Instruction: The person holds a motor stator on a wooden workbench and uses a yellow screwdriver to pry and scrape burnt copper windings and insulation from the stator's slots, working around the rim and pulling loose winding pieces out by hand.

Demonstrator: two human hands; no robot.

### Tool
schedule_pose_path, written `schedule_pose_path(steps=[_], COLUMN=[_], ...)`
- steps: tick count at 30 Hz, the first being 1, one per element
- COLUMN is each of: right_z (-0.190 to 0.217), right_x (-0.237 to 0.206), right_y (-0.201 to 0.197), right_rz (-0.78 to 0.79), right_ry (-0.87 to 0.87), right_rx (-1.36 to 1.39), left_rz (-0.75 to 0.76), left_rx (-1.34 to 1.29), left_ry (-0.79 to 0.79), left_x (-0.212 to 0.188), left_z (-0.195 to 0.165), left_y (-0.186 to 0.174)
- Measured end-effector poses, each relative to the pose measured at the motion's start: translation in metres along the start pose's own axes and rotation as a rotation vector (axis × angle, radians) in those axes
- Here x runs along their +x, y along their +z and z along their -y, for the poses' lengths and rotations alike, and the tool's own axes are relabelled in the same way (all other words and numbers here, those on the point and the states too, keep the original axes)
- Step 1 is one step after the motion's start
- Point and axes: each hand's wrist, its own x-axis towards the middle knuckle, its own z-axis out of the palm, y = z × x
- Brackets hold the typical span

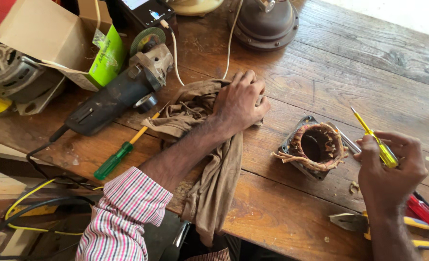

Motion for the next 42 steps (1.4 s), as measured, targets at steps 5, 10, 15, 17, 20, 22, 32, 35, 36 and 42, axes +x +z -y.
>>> schedule_pose_path(steps=[5,10,15,17,20,22,32,35,36,42], right_z=[0.006,0.010,0.013,0.014,0.015,0.017,0.019,0.019,0.019,0.018], right_x=[0.000,0.002,0.004,0.004,0.005,0.005,0.005,0.005,0.005,0.004], right_y=[0.001,0.000,0.000,0.000,0.000,0.000,-0.001,-0.002,-0.002,-0.003], right_rz=[-0.019,-0.041,-0.055,-0.047,-0.055,-0.062,-0.068,-0.063,-0.060,-0.049], right_ry=[0.034,0.069,0.071,0.061,0.025,0.050,0.030,0.023,0.022,0.010], right_rx=[0.057,-0.021,0.050,0.048,0.004,0.027,0.015,0.018,0.011,0.021], left_rz=[-0.043,-0.185,-0.647,-0.772,-0.798,-0.775,-0.552,-0.522,-0.503,-0.462], left_rx=[-0.001,-0.186,-0.174,0.140,0.456,0.447,0.373,0.365,0.375,0.414], left_ry=[0.019,0.127,0.261,0.094,-0.199,-0.269,-0.452,-0.471,-0.479,-0.478], left_x=[-0.002,0.003,0.014,0.019,0.019,0.013,0.003,0.003,0.003,0.003], left_z=[0.000,-0.004,0.014,0.038,0.075,0.090,0.092,0.094,0.095,0.095], left_y=[-0.002,-0.002,-0.039,-0.069,-0.110,-0.128,-0.133,-0.133,-0.133,-0.134])
